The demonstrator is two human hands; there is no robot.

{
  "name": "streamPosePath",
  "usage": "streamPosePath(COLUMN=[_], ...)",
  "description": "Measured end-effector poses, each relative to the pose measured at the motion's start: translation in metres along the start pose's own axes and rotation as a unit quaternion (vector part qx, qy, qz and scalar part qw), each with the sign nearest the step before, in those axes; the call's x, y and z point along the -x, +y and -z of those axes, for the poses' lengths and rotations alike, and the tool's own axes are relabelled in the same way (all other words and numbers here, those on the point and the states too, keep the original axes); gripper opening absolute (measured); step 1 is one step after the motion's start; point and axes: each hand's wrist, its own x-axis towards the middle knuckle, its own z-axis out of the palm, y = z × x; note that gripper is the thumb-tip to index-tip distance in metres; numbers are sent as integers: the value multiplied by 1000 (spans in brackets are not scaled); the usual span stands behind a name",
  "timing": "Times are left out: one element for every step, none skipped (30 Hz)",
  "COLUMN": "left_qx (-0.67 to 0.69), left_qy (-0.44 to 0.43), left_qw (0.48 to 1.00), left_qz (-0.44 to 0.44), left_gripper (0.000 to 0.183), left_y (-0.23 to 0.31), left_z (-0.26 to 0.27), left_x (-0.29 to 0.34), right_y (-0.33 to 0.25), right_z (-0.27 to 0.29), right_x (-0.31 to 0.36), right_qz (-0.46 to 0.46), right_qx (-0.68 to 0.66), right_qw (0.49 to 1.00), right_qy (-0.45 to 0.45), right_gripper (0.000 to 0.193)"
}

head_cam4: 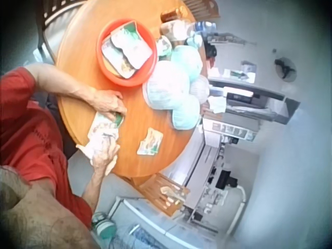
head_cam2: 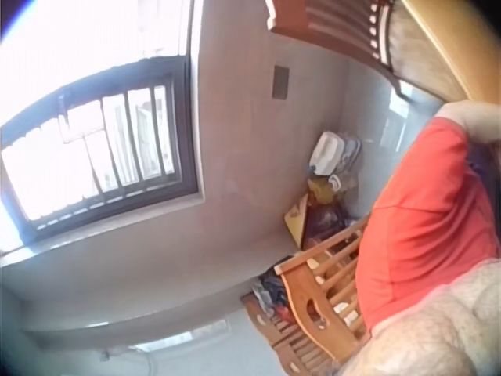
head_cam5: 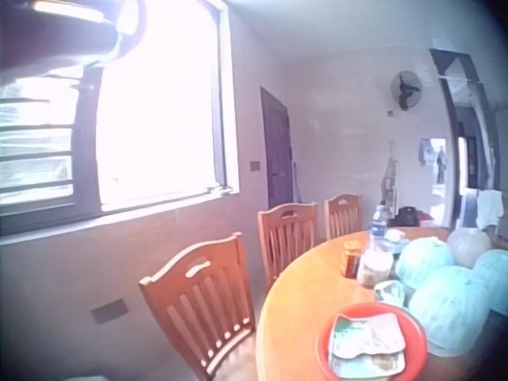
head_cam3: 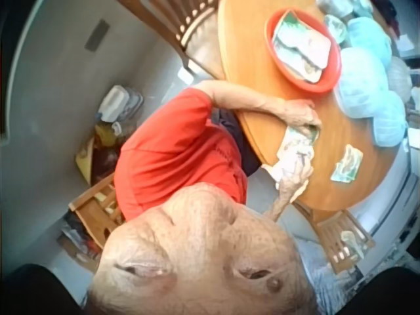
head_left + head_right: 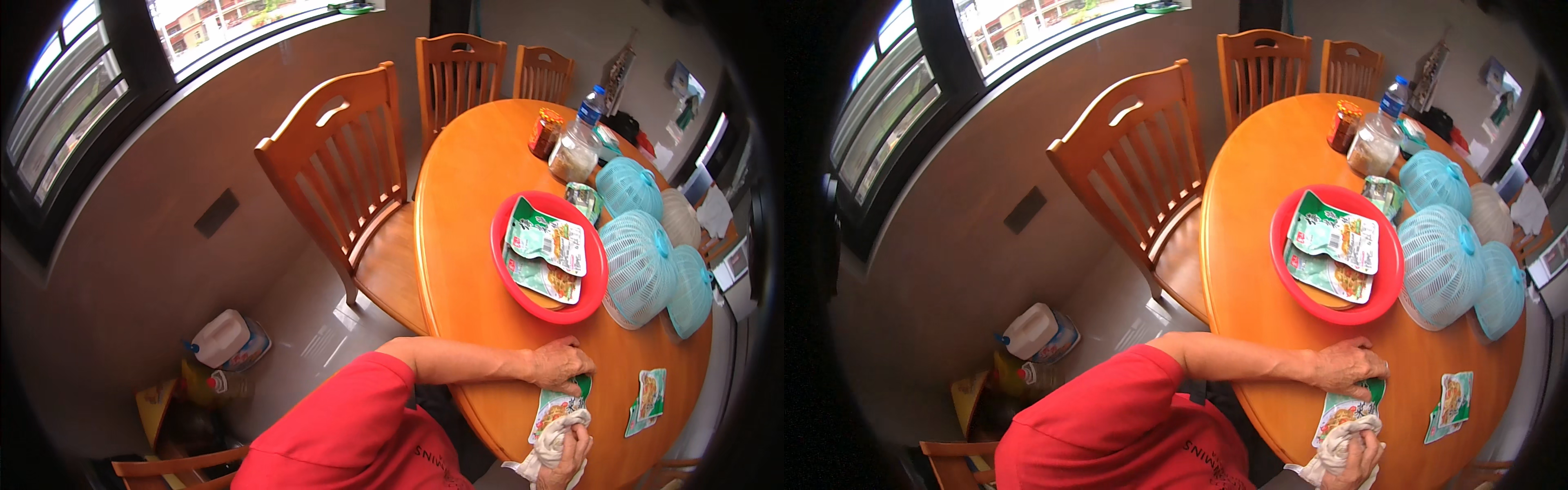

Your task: The person wipes the surface of several small food packages with a white cloth on a wooden table. They handle the packages one at a time, wiping them thoroughly before placing them into a red plastic bowl. The person also wipes the table surface and a blue plastic food cover during the process.

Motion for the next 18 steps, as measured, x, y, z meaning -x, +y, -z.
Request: streamPosePath(left_qx=[-9, -6, 9, 29, 44, 49, 53, 51, 52, 42, 23, 14, 2, 13, 4, -7, -16, -6], left_qy=[5, 3, 7, -23, -56, -45, -35, -19, -5, 2, 13, -11, -34, -60, -60, -52, -47, -45], left_qw=[1000, 1000, 1000, 999, 997, 998, 997, 998, 998, 999, 999, 999, 997, 993, 994, 995, 996, 995], left_qz=[-3, -14, -27, -10, 7, 20, 35, 36, 30, 25, 24, 47, 70, 96, 89, 80, 67, 92], left_gripper=[40, 43, 46, 59, 73, 83, 94, 99, 104, 108, 112, 115, 118, 121, 123, 123, 123, 122], left_y=[0, -3, -6, -9, -13, -18, -21, -22, -22, -19, -15, -13, -9, -5, -10, -17, -20, -13], left_z=[3, 3, 2, 2, 5, 5, 5, 9, 11, 10, 12, 14, 16, 22, 19, 14, 9, 12], left_x=[2, 1, 1, -1, -1, 1, 4, 8, 8, 5, 3, 2, -1, -2, -2, -1, -1, -3], right_y=[1, -19, -20, -26, -22, -21, -27, -28, -34, -29, -28, -34, -34, -31, -25, -18, -13, -7], right_z=[0, 2, 4, 7, 9, 5, 5, 0, -3, -8, -8, -6, -3, -3, -4, -3, -3, -5], right_x=[8, 1, -2, -2, -5, -15, -29, -42, -51, -57, -63, -72, -74, -78, -82, -84, -88, -95], right_qz=[-3, 40, 47, 22, 30, 47, 40, 51, 47, 48, 50, 64, 47, 32, 19, 7, -24, -50], right_qx=[-11, 9, 23, 15, -23, -65, -80, -50, -23, -11, -22, -28, -20, -44, -70, -81, -62, -46], right_qw=[1000, 999, 998, 1000, 999, 997, 996, 996, 995, 995, 996, 994, 996, 996, 995, 994, 995, 994], right_qy=[-19, 27, 17, -10, -20, 0, 14, 47, 80, 87, 74, 86, 67, 66, 65, 68, 75, 80], right_gripper=[61, 44, 40, 43, 44, 46, 47, 48, 48, 46, 45, 44, 44, 44, 44, 50, 49, 49])
